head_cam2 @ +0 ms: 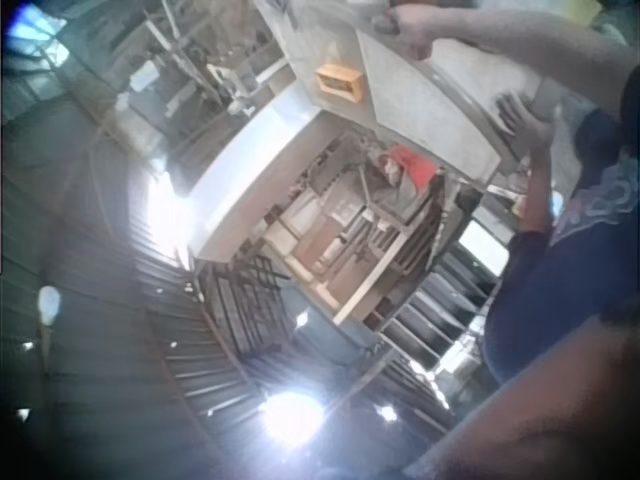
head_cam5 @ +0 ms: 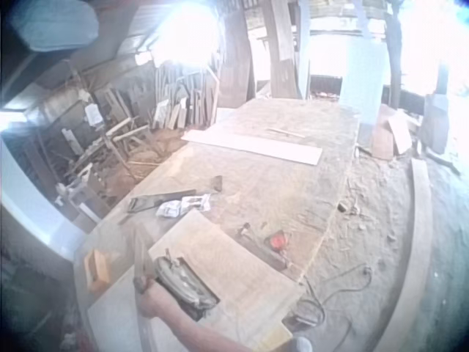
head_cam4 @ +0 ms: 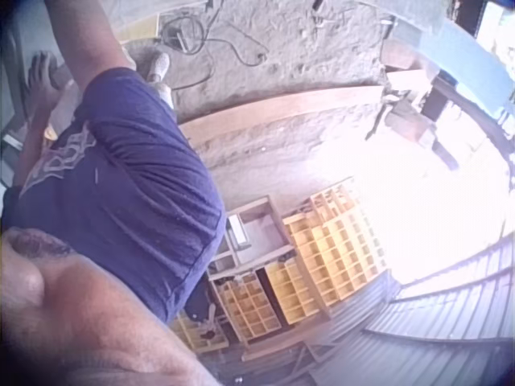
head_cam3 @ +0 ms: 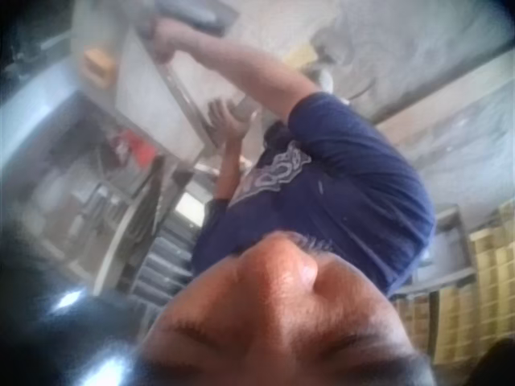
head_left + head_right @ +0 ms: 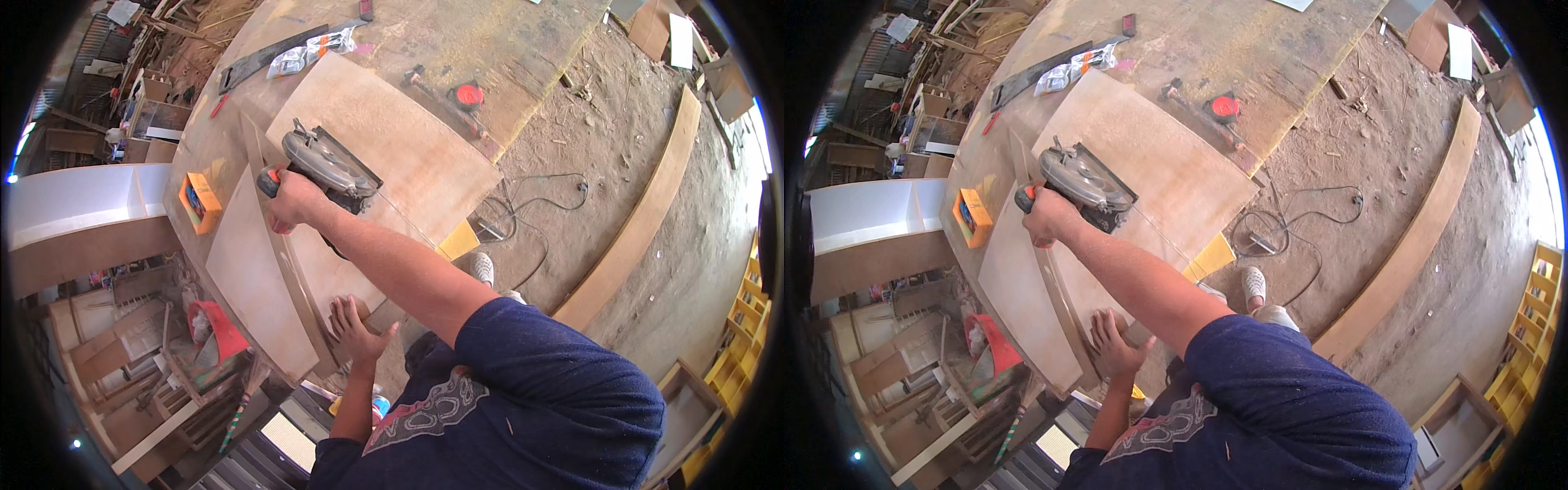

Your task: The person measures a wooden board with a tape measure, marks it with a pencil, hammers a wooden strip onto the board, and cuts through the board using a circular saw.

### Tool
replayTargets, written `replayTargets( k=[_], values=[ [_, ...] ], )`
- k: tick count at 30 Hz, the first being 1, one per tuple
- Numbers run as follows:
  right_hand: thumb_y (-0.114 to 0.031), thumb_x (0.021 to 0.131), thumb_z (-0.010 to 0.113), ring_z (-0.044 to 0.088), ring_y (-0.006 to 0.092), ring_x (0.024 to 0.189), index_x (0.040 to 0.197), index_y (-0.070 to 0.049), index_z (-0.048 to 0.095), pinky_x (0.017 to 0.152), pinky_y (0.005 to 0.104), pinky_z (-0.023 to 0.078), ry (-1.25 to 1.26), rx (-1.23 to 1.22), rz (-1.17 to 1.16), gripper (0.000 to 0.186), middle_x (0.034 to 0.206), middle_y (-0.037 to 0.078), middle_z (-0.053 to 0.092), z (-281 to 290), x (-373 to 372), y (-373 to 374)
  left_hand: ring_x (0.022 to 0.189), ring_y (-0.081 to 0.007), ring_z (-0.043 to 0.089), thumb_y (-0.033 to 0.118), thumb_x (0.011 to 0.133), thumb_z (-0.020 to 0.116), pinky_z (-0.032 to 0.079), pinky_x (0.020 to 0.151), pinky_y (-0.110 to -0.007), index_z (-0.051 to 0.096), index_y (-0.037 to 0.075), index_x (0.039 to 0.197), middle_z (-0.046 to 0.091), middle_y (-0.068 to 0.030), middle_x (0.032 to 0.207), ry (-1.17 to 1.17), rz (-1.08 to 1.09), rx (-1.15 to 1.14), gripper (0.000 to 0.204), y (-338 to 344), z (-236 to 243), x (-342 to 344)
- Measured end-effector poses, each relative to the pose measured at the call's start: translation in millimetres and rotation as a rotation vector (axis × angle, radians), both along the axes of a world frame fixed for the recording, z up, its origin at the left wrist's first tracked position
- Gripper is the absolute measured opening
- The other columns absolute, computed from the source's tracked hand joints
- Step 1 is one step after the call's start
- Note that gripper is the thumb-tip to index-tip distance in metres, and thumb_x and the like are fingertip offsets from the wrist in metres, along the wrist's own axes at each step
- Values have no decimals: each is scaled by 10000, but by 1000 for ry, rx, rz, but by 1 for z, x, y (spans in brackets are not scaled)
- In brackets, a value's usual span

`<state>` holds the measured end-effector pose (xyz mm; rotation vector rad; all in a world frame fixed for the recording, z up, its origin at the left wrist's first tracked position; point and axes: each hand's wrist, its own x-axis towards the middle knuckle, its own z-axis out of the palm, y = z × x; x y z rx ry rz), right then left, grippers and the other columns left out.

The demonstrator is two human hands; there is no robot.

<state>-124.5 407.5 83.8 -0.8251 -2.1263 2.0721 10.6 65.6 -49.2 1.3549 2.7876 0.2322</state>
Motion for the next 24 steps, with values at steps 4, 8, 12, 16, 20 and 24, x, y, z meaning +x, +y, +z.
replayTargets(
  k=[4, 8, 12, 16, 20, 24],
  values=[
    [-130, 837, 700, 826, 373, 960, 1261, 19, 638, 886, 464, 652, 4, -47, 28, 454, 918, 196, 818, 8, 0, 6, 1605, -562, 337, 814, 704, 863, 289, 1285, -714, 396, 16, 1692, 390, -338, 1708, -32, -11, 14, 1353, -2, 0, -1],
    [-116, 823, 700, 827, 362, 957, 1249, 13, 639, 872, 465, 655, -2, 8, -1, 449, 903, 196, 817, -3, -15, 10, 1603, -576, 323, 805, 705, 868, 282, 1285, -724, 372, 3, 1693, 377, -356, 1707, -40, -27, 11, 1366, 2, -1, -3],
    [-75, 612, 825, 808, 375, 967, 1142, 17, 674, 878, 425, 636, -17, -81, -2, 559, 1002, 219, 803, -4, -28, 11, 1601, -578, 326, 820, 707, 853, 282, 1285, -722, 381, -3, 1688, 378, -357, 1706, -32, -25, 17, 1365, -2, -4, -4],
    [-69, 590, 826, 809, 373, 941, 1106, 13, 667, 838, 426, 641, -40, -12, 8, 546, 955, 207, 801, -3, -35, 14, 1600, -579, 327, 850, 720, 826, 279, 1287, -718, 405, -18, 1674, 383, -356, 1703, -37, -22, 11, 1356, -2, -3, -4],
    [-71, 630, 804, 810, 367, 927, 1059, 9, 667, 818, 427, 642, -39, -33, 29, 457, 957, 209, 802, 2, -36, 17, 1602, -579, 326, 881, 729, 802, 280, 1286, -717, 415, -29, 1666, 398, -358, 1692, -40, -6, 5, 1362, -3, -3, -3],
    [-110, 736, 772, 814, 364, 951, 1064, 19, 680, 845, 439, 644, -2, -39, 6, 364, 995, 225, 808, -16, -57, 18, 1604, -580, 325, 895, 732, 787, 282, 1286, -715, 419, -34, 1662, 401, -358, 1691, -23, -23, -2, 1366, 0, -4, -5]
  ],
)
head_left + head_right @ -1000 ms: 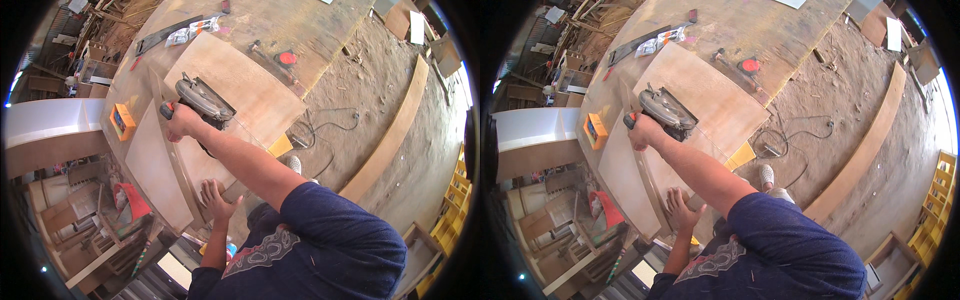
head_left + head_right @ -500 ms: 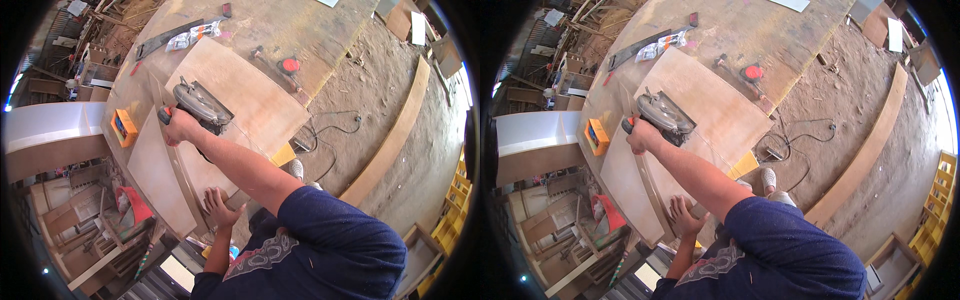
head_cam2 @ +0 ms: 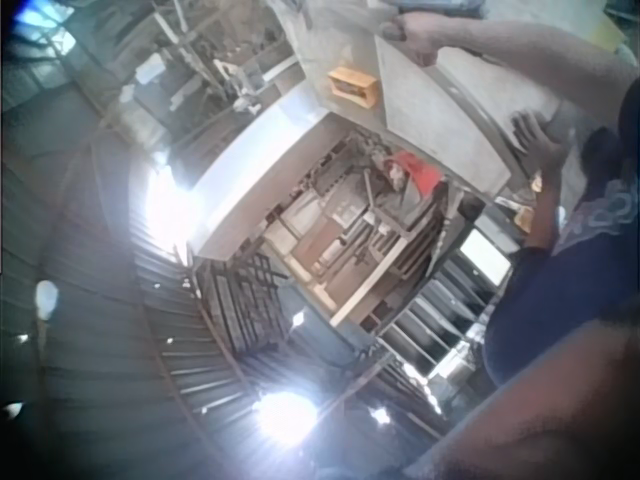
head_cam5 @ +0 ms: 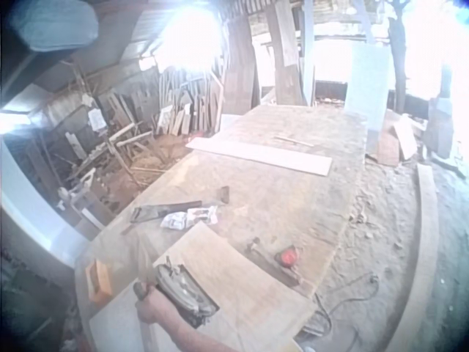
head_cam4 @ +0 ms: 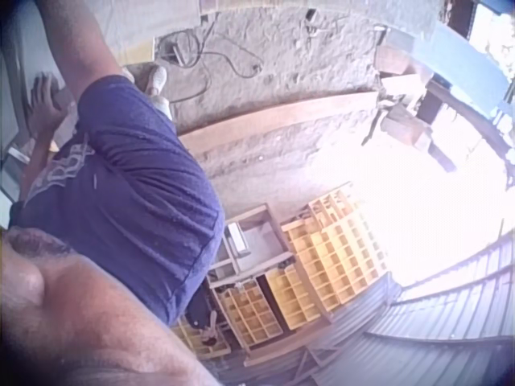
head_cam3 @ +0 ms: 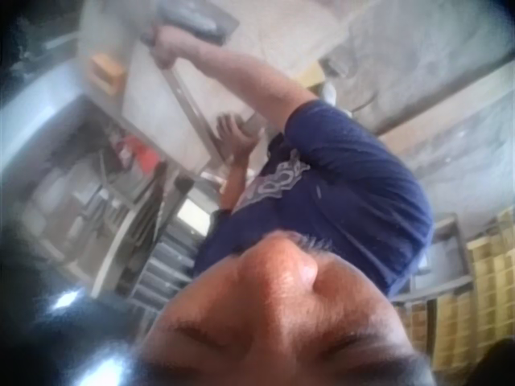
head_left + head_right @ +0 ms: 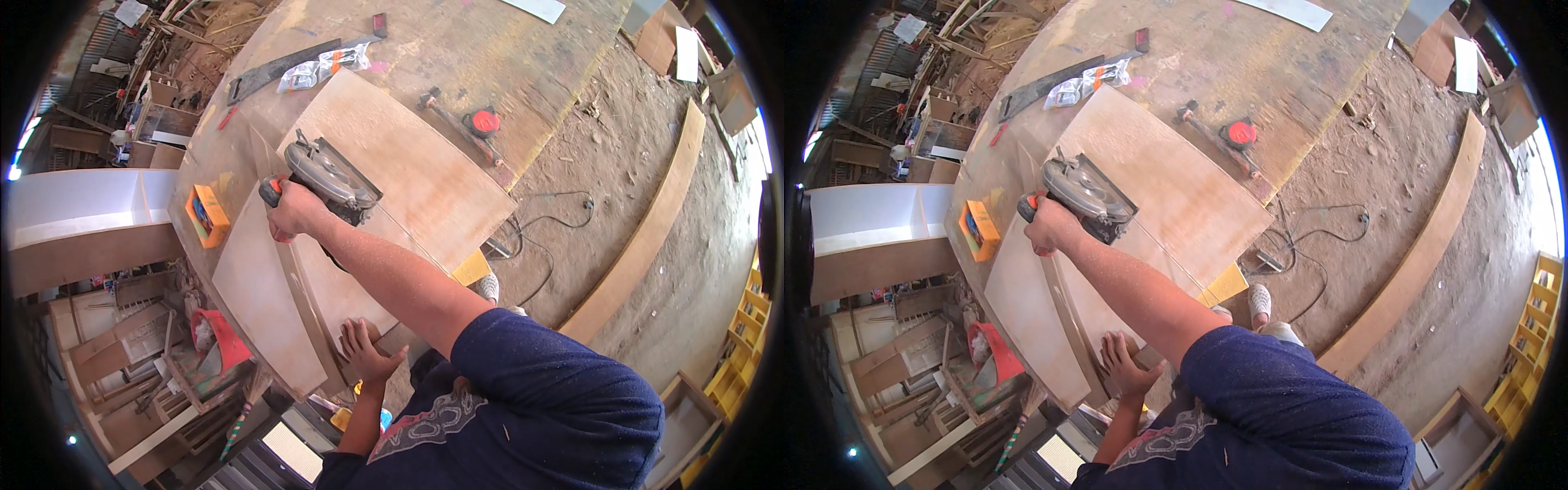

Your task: The person measures a wooden board with a tape measure, marks it with a pencil, hammers a wooden strip onto the board, and cuts through the board using a circular saw.

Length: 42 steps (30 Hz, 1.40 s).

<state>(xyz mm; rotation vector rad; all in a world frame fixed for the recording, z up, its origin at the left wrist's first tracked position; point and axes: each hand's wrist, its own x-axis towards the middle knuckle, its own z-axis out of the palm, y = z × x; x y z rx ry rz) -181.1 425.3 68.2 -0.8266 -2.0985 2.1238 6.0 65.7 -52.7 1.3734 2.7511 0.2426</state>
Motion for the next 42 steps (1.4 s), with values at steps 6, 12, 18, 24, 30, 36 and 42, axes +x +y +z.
replayTargets(
  k=[6, 12, 18, 24, 30, 36, 42],
  values=[
    [-177, 853, 733, 817, 348, 1014, 1145, 39, 688, 911, 452, 640, -9, 72, -1, 366, 1022, 219, 824, 0, -11, 0, 1618, -570, 311, 928, 737, 762, 275, 1289, -710, 434, -40, 1654, 388, -356, 1706, -3, 10, 10, 1373, -6, -3, 1],
    [-69, 807, 693, 822, 364, 830, 1239, 12, 624, 760, 464, 656, 32, -45, 5, 445, 825, 205, 791, -1, -21, 6, 1627, -563, 300, 957, 721, 743, 254, 1294, -712, 424, -25, 1673, 375, -346, 1722, -24, 13, -1, 1405, -5, -4, 0],
    [-51, 810, 677, 826, 340, 814, 1298, 6, 574, 730, 459, 652, 5, -10, 15, 502, 804, 191, 792, 6, -26, 11, 1633, -555, 291, 961, 682, 759, 247, 1295, -713, 421, -11, 1684, 368, -327, 1736, -35, 49, -40, 1437, -5, -2, 1],
    [-72, 839, 667, 833, 337, 820, 1285, 10, 575, 734, 454, 659, 80, -88, 27, 463, 809, 185, 802, -4, -38, 12, 1636, -562, 282, 799, 674, 874, 228, 1320, -699, 431, -22, 1665, 375, -338, 1728, -70, 55, -44, 1361, -1, 4, 2],
    [-86, 838, 693, 839, 344, 877, 1231, 21, 618, 768, 470, 663, 36, -29, 23, 414, 870, 189, 819, -8, -47, 17, 1635, -558, 285, 799, 675, 875, 226, 1320, -699, 439, -24, 1659, 378, -340, 1722, -73, 54, -54, 1355, 3, 6, 1],
    [-98, 812, 733, 834, 368, 963, 1204, 28, 645, 813, 480, 658, 30, -25, 36, 421, 977, 224, 823, -7, -51, 16, 1640, -550, 282, 818, 680, 863, 230, 1321, -692, 445, -20, 1658, 378, -331, 1728, -85, 62, -20, 1353, 1, 5, 2],
    [-118, 820, 732, 828, 381, 1001, 1237, 36, 646, 847, 485, 654, -23, 52, 27, 453, 1017, 237, 820, -5, -60, 21, 1645, -546, 282, 839, 682, 851, 229, 1323, -691, 443, -20, 1659, 369, -330, 1733, -80, 62, -33, 1363, 1, 4, 0]
  ],
)
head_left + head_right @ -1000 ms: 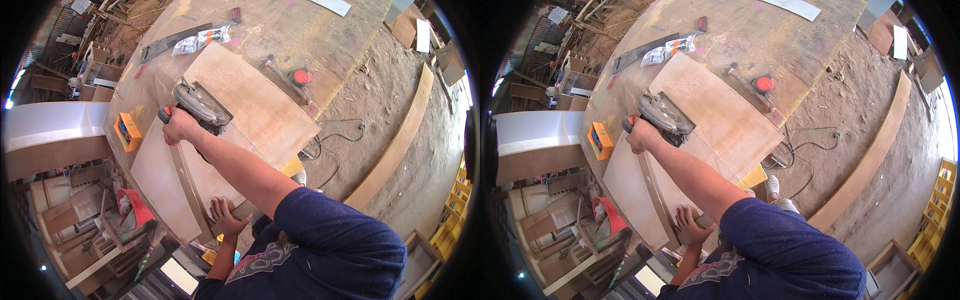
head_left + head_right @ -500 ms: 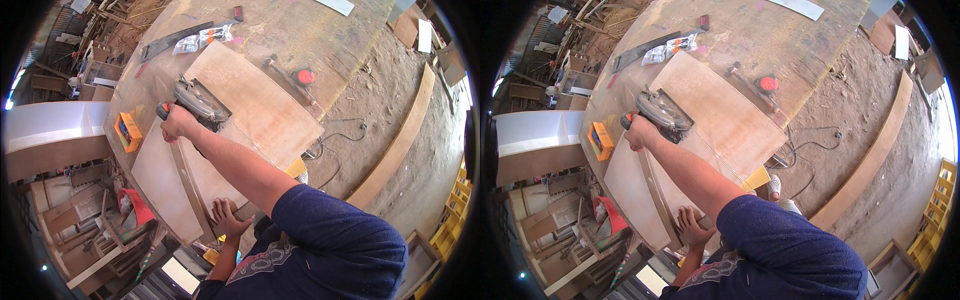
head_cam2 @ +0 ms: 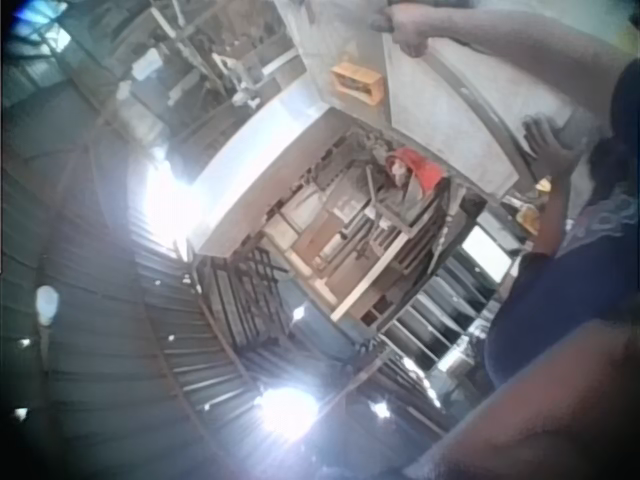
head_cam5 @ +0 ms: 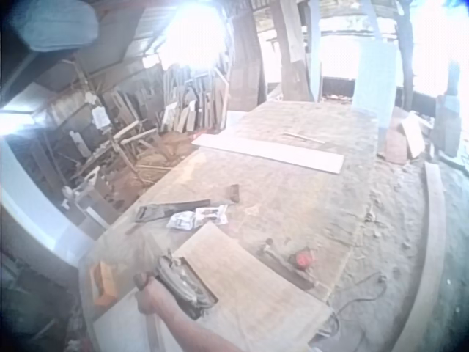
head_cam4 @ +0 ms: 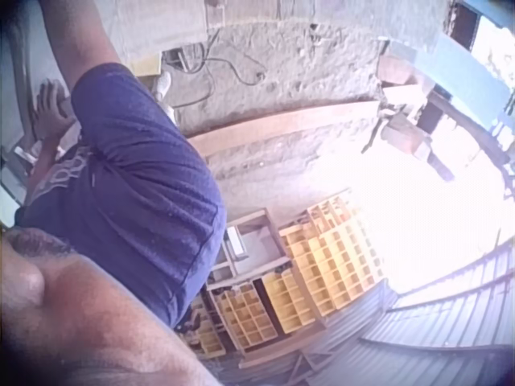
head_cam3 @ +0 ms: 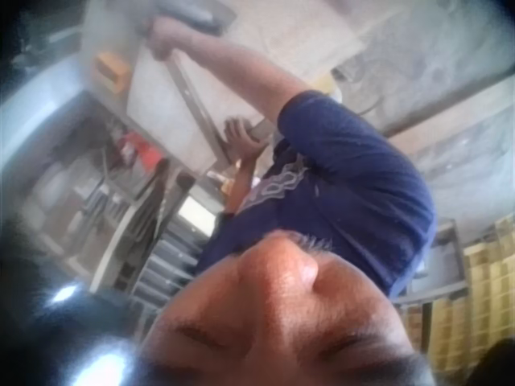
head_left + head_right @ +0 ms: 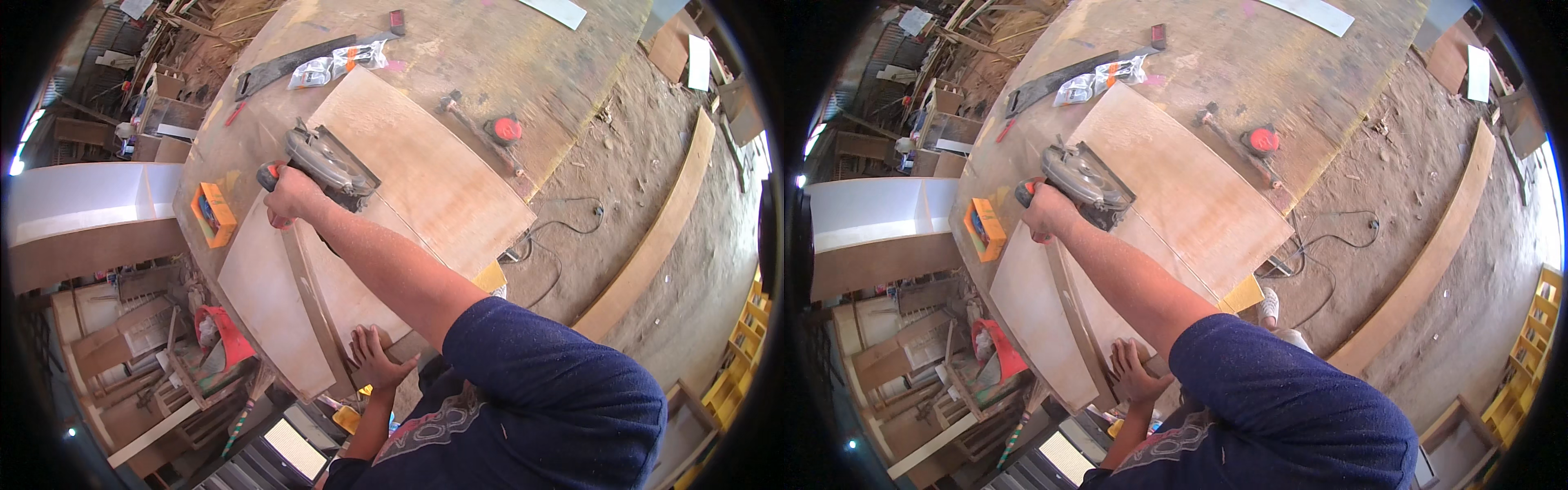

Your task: The person measures a wooden board with a tape measure, marks it with a pencil, hammers a wooden strip onto the board, and cuts through the board using a circular saw.

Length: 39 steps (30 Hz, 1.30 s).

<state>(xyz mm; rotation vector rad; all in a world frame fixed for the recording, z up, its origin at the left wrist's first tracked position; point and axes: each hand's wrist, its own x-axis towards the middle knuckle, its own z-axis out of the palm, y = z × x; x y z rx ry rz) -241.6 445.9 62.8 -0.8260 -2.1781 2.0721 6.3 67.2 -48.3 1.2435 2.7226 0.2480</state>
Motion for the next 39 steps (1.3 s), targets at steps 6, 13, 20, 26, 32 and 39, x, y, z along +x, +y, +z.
replayTargets(
  k=[6, 13, 20, 26, 32, 39],
  values=[
    [-148, 843, 719, 796, 409, 1135, 1316, 53, 648, 968, 480, 637, 46, -24, -36, 519, 1158, 276, 802, -2, -7, 2, 1643, -551, 282, 846, 696, 839, 230, 1322, -693, 439, -27, 1660, 362, -334, 1734, 4, -5, 21, 1360, -3, -5, 0],
    [-161, 870, 723, 800, 383, 1103, 1333, 98, 659, 958, 460, 635, 25, 23, -27, 535, 1161, 278, 794, -7, -21, 3, 1626, -580, 272, 974, 705, 734, 245, 1299, -707, 418, -37, 1668, 343, -349, 1736, -6, -9, -2, 1432, -6, -6, 0],
    [-187, 863, 759, 768, 403, 1195, 1407, 60, 647, 1037, 462, 606, 60, -39, -33, 608, 1238, 287, 779, -3, -26, 8, 1643, -557, 272, 849, 704, 830, 226, 1323, -697, 451, -30, 1651, 356, -326, 1745, -7, 16, -11, 1346, -3, -3, 1],
    [-184, 864, 756, 748, 403, 1248, 1476, 8, 620, 1071, 456, 592, 47, -19, -56, 656, 1304, 282, 761, -2, -37, 12, 1634, -565, 283, 898, 703, 794, 225, 1325, -699, 465, -29, 1643, 361, -334, 1739, -10, 11, -23, 1360, -3, -4, -2],
    [-191, 865, 750, 738, 408, 1269, 1445, 35, 635, 1089, 455, 584, 43, -1, -53, 633, 1321, 293, 753, -3, -46, 16, 1639, -561, 280, 866, 661, 875, 244, 1318, -700, 438, -35, 1648, 360, -342, 1730, -18, -1, -31, 1406, -2, 0, -2],
    [-210, 866, 749, 755, 409, 1231, 1432, 40, 639, 1075, 460, 595, 49, -14, -27, 628, 1298, 292, 762, -1, -56, 17, 1620, -584, 290, 876, 623, 887, 249, 1309, -716, 439, -40, 1644, 369, -343, 1721, -11, 7, -41, 1442, -8, -5, -1]
  ],
)
